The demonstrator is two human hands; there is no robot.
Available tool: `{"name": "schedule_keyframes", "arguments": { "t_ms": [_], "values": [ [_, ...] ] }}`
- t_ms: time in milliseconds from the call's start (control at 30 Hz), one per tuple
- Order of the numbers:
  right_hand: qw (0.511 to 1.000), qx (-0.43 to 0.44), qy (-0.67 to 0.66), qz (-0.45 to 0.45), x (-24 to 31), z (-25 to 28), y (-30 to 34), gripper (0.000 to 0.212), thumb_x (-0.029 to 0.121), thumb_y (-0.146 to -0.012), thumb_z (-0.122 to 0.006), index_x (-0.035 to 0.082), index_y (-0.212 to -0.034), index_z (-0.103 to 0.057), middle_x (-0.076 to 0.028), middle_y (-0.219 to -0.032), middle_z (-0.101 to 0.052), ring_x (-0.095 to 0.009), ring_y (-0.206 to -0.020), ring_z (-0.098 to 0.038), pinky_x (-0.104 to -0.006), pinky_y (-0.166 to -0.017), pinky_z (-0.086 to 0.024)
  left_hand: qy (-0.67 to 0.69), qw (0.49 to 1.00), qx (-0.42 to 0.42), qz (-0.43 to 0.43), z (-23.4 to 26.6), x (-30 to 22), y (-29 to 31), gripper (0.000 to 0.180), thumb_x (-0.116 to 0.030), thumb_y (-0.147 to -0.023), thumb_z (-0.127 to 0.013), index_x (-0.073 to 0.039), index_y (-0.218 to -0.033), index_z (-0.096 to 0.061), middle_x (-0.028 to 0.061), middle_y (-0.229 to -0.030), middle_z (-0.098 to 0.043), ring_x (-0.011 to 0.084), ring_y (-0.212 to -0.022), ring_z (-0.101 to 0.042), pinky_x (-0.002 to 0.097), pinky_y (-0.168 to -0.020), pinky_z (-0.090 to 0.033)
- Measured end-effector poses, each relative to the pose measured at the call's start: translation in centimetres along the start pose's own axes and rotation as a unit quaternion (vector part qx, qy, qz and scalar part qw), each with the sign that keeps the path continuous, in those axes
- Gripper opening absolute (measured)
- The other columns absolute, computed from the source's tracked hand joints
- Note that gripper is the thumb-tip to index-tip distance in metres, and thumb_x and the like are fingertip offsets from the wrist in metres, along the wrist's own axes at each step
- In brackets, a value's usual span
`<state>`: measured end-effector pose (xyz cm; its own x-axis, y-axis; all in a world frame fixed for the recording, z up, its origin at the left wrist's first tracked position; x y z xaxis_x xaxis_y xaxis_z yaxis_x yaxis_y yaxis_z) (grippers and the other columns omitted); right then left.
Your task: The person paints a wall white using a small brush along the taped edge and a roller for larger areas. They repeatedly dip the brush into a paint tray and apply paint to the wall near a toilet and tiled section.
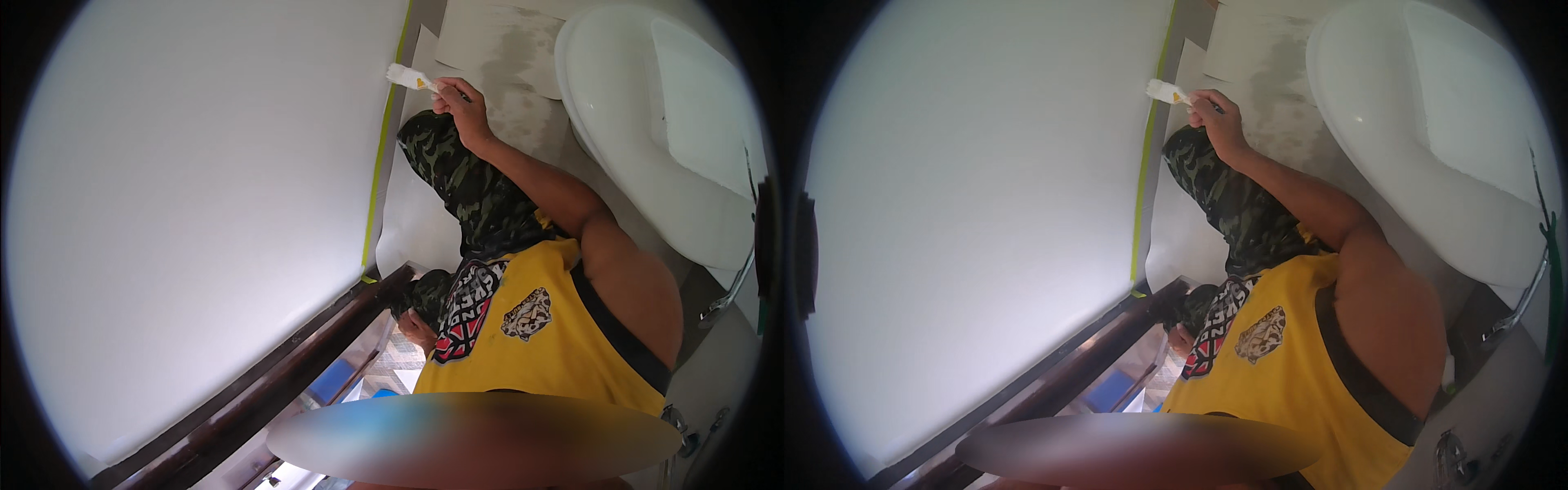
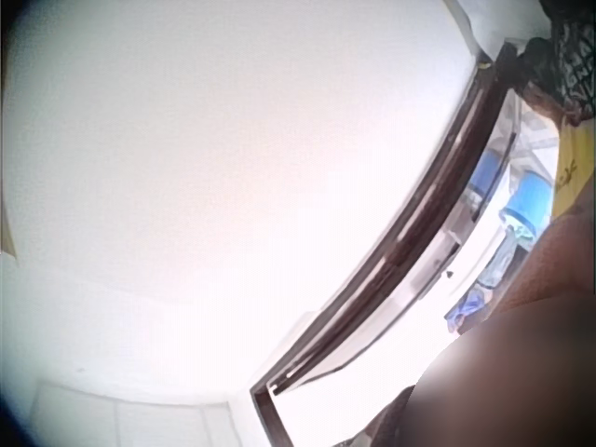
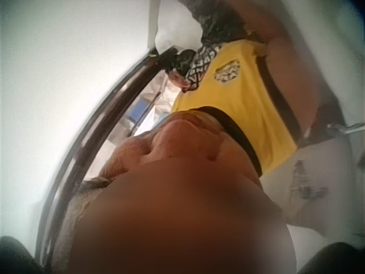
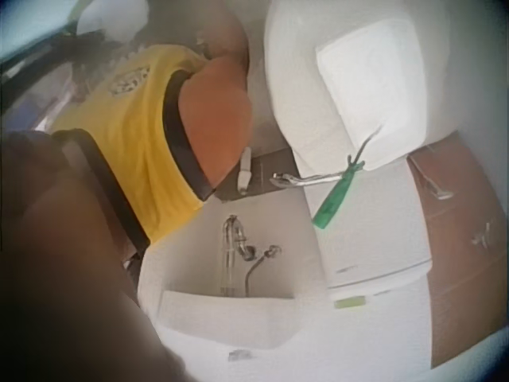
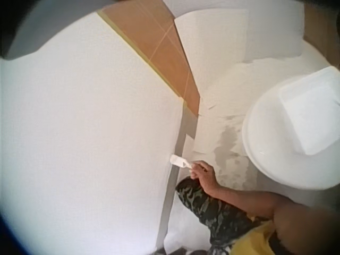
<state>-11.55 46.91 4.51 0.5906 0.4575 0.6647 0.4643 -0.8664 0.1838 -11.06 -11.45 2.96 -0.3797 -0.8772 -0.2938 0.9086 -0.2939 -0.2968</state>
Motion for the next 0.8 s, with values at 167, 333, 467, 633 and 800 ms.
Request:
{"name": "schedule_keyframes", "arguments": {
  "t_ms": [167, 333, 467, 633, 800],
  "values": [
    [0.983, 0.118, 0.090, -0.112, -4.3, -1.8, 4.5, 0.026, 0.019, -0.102, -0.062, -0.001, -0.116, -0.067, -0.006, -0.094, -0.067, -0.011, -0.082, -0.065, -0.0284, -0.081, -0.057, -0.001, 1.000, -0.012, 0.021, -0.2, 0.3, 0.6, 0.025, -0.019, -0.096, -0.061, 0.004, -0.088, -0.069, 0.0212, -0.093, -0.068, 0.0404, -0.088, -0.063, 0.0510, -0.079, -0.048],
    [0.971, 0.146, 0.078, -0.172, -5.7, -2.4, 9.6, 0.026, 0.017, -0.098, -0.062, -0.002, -0.114, -0.067, -0.005, -0.090, -0.066, -0.010, -0.079, -0.063, -0.0277, -0.078, -0.054, -0.011, 1.000, -0.021, 0.013, -0.1, 0.0, 0.9, 0.027, -0.020, -0.097, -0.062, 0.004, -0.087, -0.069, 0.0215, -0.094, -0.068, 0.0401, -0.090, -0.062, 0.0510, -0.081, -0.048],
    [0.997, 0.032, 0.067, 0.011, -4.3, -1.4, 6.7, 0.030, 0.019, -0.104, -0.058, -0.003, -0.124, -0.064, -0.007, -0.101, -0.067, -0.013, -0.087, -0.067, -0.0309, -0.086, -0.057, 0.007, 0.997, -0.071, -0.039, 0.0, -0.2, 1.3, 0.024, -0.017, -0.095, -0.064, 0.003, -0.085, -0.071, 0.0193, -0.099, -0.069, 0.0393, -0.093, -0.062, 0.0504, -0.084, -0.049],
    [0.963, 0.201, 0.145, -0.106, -8.1, -3.1, 10.5, 0.030, 0.018, -0.102, -0.060, -0.003, -0.123, -0.065, -0.009, -0.101, -0.068, -0.015, -0.088, -0.069, -0.0304, -0.085, -0.057, -0.020, 0.996, -0.044, -0.081, -0.3, -1.0, 0.7, 0.022, -0.013, -0.091, -0.067, 0.000, -0.074, -0.069, 0.0146, -0.101, -0.070, 0.0364, -0.093, -0.061, 0.0483, -0.083, -0.049],
    [0.983, 0.132, 0.084, -0.099, -6.9, -2.3, 10.7, 0.032, 0.019, -0.100, -0.059, -0.003, -0.122, -0.066, -0.009, -0.100, -0.068, -0.014, -0.089, -0.068, -0.0290, -0.084, -0.055, -0.107, 0.988, -0.076, -0.085, 0.3, -2.4, 0.9, 0.023, -0.011, -0.088, -0.067, -0.001, -0.067, -0.066, 0.0122, -0.088, -0.066, 0.0338, -0.087, -0.059, 0.0478, -0.079, -0.048]
  ]
}}
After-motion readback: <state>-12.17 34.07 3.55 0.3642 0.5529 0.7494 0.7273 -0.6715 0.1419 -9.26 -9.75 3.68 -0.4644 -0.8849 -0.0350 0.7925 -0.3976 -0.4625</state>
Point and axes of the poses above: each hand's wrist, its own y-axis away from the middle knuckle, its own z-axis out of the back of the hand, x = y × z, the point moved 4 cm from there along -y, towards the middle knuckle
